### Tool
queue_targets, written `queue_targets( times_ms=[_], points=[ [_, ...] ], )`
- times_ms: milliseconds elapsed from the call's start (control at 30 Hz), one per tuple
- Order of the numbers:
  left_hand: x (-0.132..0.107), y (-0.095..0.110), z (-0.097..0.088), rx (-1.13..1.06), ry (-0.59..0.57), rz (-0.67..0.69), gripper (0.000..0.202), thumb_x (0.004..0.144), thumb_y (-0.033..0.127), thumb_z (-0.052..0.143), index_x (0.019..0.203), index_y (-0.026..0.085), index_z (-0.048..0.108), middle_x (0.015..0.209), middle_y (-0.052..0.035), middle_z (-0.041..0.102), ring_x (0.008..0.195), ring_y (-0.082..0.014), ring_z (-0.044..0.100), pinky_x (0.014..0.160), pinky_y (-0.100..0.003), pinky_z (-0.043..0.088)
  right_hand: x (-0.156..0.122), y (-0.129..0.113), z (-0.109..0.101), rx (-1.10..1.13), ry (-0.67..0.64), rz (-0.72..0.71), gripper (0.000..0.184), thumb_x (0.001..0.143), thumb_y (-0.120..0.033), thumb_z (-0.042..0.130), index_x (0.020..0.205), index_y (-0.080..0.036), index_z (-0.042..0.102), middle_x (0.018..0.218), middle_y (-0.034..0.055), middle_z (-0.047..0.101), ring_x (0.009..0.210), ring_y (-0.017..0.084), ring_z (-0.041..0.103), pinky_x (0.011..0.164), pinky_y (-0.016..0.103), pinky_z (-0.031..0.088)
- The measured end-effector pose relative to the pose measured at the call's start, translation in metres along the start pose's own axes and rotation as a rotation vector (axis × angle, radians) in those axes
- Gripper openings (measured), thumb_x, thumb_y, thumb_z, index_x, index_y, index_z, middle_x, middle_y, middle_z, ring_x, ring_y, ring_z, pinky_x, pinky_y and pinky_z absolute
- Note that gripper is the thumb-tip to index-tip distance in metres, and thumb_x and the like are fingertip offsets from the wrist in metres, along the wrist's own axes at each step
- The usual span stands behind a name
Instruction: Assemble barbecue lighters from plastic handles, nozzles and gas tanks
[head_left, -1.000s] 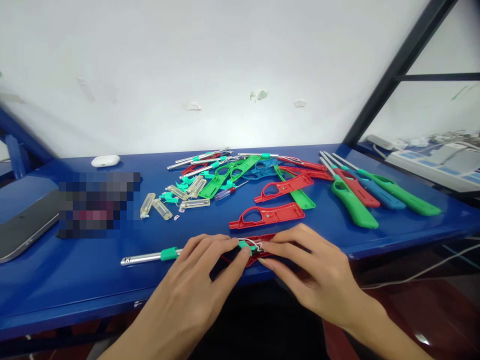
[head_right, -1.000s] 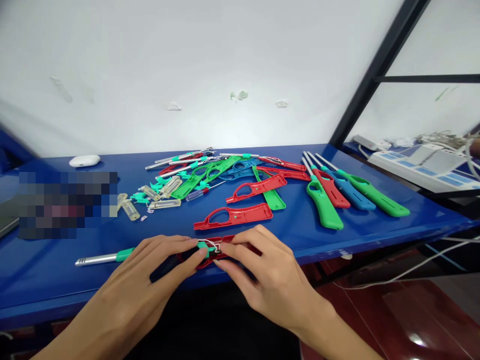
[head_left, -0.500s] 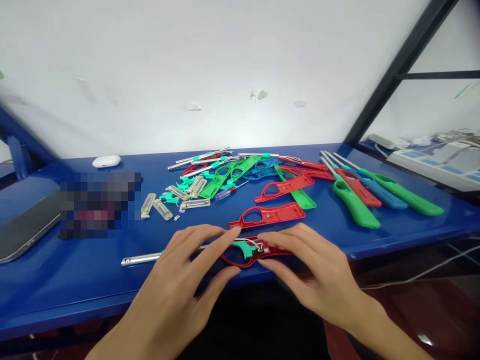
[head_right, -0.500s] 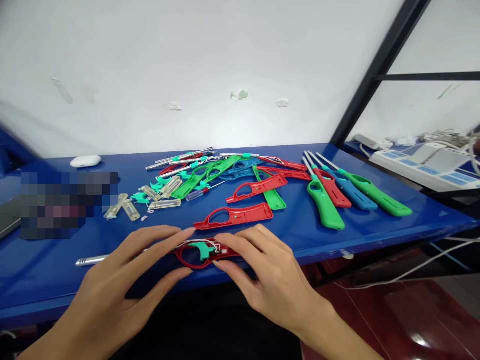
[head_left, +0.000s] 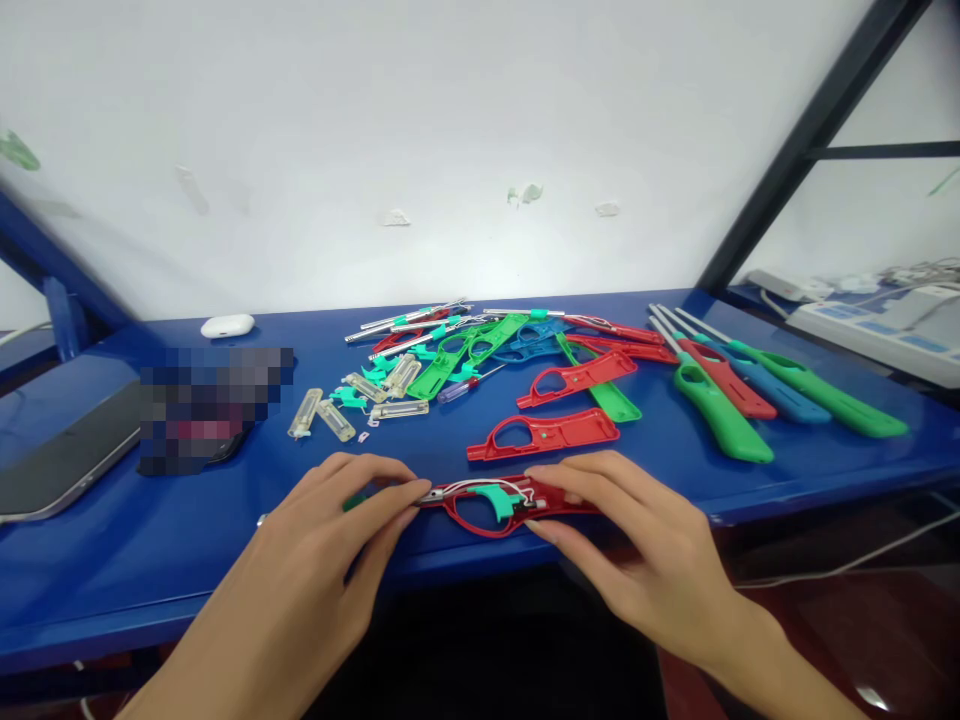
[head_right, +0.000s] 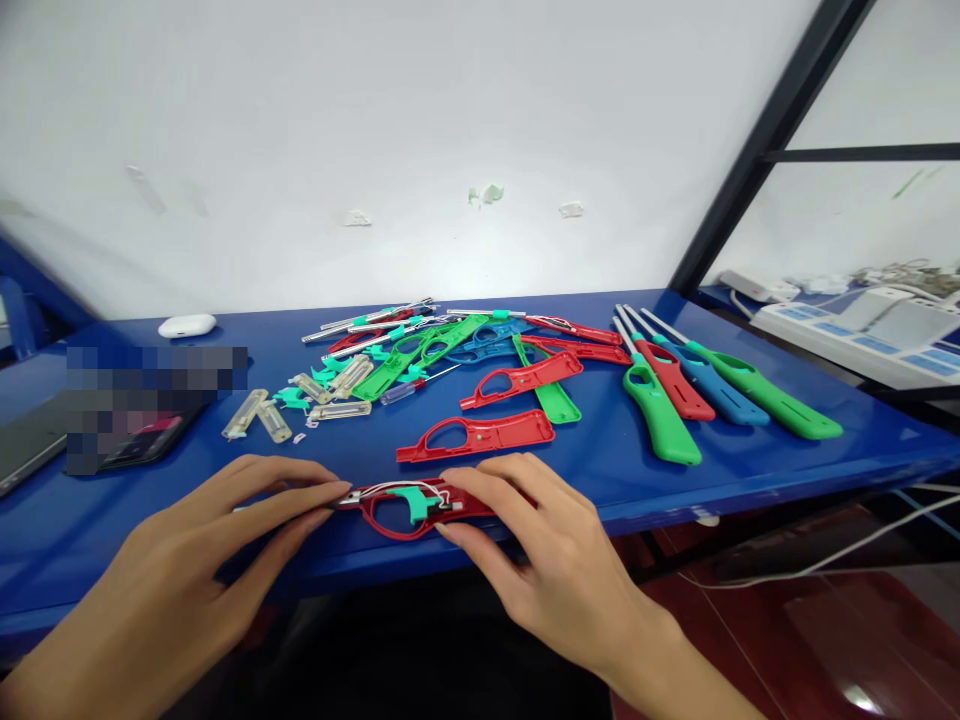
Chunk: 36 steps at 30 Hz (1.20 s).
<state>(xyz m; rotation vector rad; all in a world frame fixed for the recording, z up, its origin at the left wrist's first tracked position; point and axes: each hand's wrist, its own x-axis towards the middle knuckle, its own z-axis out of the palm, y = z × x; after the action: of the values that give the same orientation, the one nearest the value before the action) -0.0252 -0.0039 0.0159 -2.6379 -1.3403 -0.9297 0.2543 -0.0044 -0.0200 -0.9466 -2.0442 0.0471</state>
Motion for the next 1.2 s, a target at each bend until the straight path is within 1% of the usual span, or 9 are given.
queue_targets(
  times_ms=[133,267,400,533,633,700,867,1033,1200],
  points=[
    [0.0,-0.002,0.001,-0.021,-0.021,-0.026,0.029,0.106,0.023,0.049,0.102,0.029,0.077,0.104,-0.001,0.075,0.086,-0.0191,0.073,0.071,-0.03,0.056,0.001,0.0,0.0,-0.004,-0.011,0.0,0.025,0.099,-0.023,0.072,0.124,-0.021,0.069,0.106,0.0065,0.075,0.094,0.021,0.073,0.084,0.032,0.06],
    [-0.001,-0.004,0.003,-0.039,-0.025,-0.065,0.031,0.105,0.022,0.05,0.099,0.03,0.079,0.103,0.0006,0.075,0.084,-0.0177,0.073,0.072,-0.029,0.056,0.001,0.0,0.0,0.006,-0.023,-0.005,0.024,0.099,-0.021,0.071,0.123,-0.021,0.069,0.104,0.0061,0.076,0.092,0.02,0.072,0.083,0.033,0.059],
    [0.0,-0.004,0.003,-0.004,-0.012,-0.043,0.032,0.106,0.023,0.048,0.1,0.028,0.079,0.101,-0.0016,0.076,0.082,-0.0186,0.073,0.07,-0.029,0.057,0.001,0.0,0.0,0.011,-0.018,0.002,0.026,0.1,-0.022,0.07,0.126,-0.022,0.068,0.106,0.0067,0.076,0.093,0.021,0.072,0.084,0.034,0.06],
    [-0.003,0.0,0.004,0.071,-0.014,0.015,0.03,0.107,0.021,0.046,0.113,0.026,0.075,0.105,-0.0048,0.075,0.087,-0.0218,0.073,0.074,-0.033,0.058,0.001,-0.001,0.0,0.01,-0.028,0.017,0.03,0.1,-0.024,0.07,0.13,-0.022,0.067,0.107,0.0075,0.075,0.096,0.023,0.072,0.085,0.036,0.06],
    [-0.005,0.004,0.009,0.085,0.004,-0.013,0.03,0.107,0.026,0.05,0.131,0.023,0.068,0.117,-0.0088,0.071,0.098,-0.0252,0.071,0.084,-0.039,0.059,0.0,-0.001,0.0,0.014,-0.034,0.016,0.033,0.1,-0.024,0.07,0.132,-0.022,0.066,0.108,0.0078,0.075,0.096,0.022,0.071,0.085,0.036,0.06],
    [-0.004,0.007,0.014,0.062,0.012,-0.018,0.03,0.107,0.027,0.054,0.134,0.023,0.066,0.123,-0.01,0.067,0.104,-0.0262,0.069,0.088,-0.041,0.059,0.001,0.0,0.0,0.014,-0.047,0.013,0.033,0.1,-0.024,0.069,0.133,-0.023,0.066,0.109,0.0075,0.074,0.096,0.022,0.071,0.085,0.036,0.059],
    [0.004,0.01,0.022,-0.037,0.046,0.046,0.024,0.105,0.018,0.054,0.12,0.023,0.072,0.114,-0.0075,0.069,0.099,-0.022,0.069,0.085,-0.037,0.06,0.003,0.001,-0.001,0.002,-0.1,-0.014,0.033,0.102,-0.024,0.067,0.135,-0.026,0.067,0.109,0.0062,0.073,0.094,0.02,0.069,0.082,0.035,0.058],
    [0.011,0.012,0.02,-0.082,0.084,0.063,0.025,0.103,0.011,0.054,0.109,0.021,0.076,0.104,-0.0059,0.072,0.09,-0.0185,0.069,0.078,-0.031,0.061,0.003,-0.001,-0.002,0.008,-0.119,-0.009,0.031,0.102,-0.022,0.066,0.133,-0.026,0.069,0.11,0.0063,0.071,0.095,0.02,0.068,0.082,0.036,0.058],
    [0.012,0.013,0.02,-0.11,0.089,0.062,0.024,0.103,0.01,0.055,0.108,0.019,0.076,0.103,-0.0058,0.072,0.089,-0.0171,0.069,0.079,-0.028,0.059,0.003,-0.002,-0.001,0.014,-0.131,0.016,0.03,0.102,-0.02,0.066,0.132,-0.026,0.068,0.112,0.0058,0.07,0.098,0.02,0.068,0.085,0.036,0.056]
  ],
)
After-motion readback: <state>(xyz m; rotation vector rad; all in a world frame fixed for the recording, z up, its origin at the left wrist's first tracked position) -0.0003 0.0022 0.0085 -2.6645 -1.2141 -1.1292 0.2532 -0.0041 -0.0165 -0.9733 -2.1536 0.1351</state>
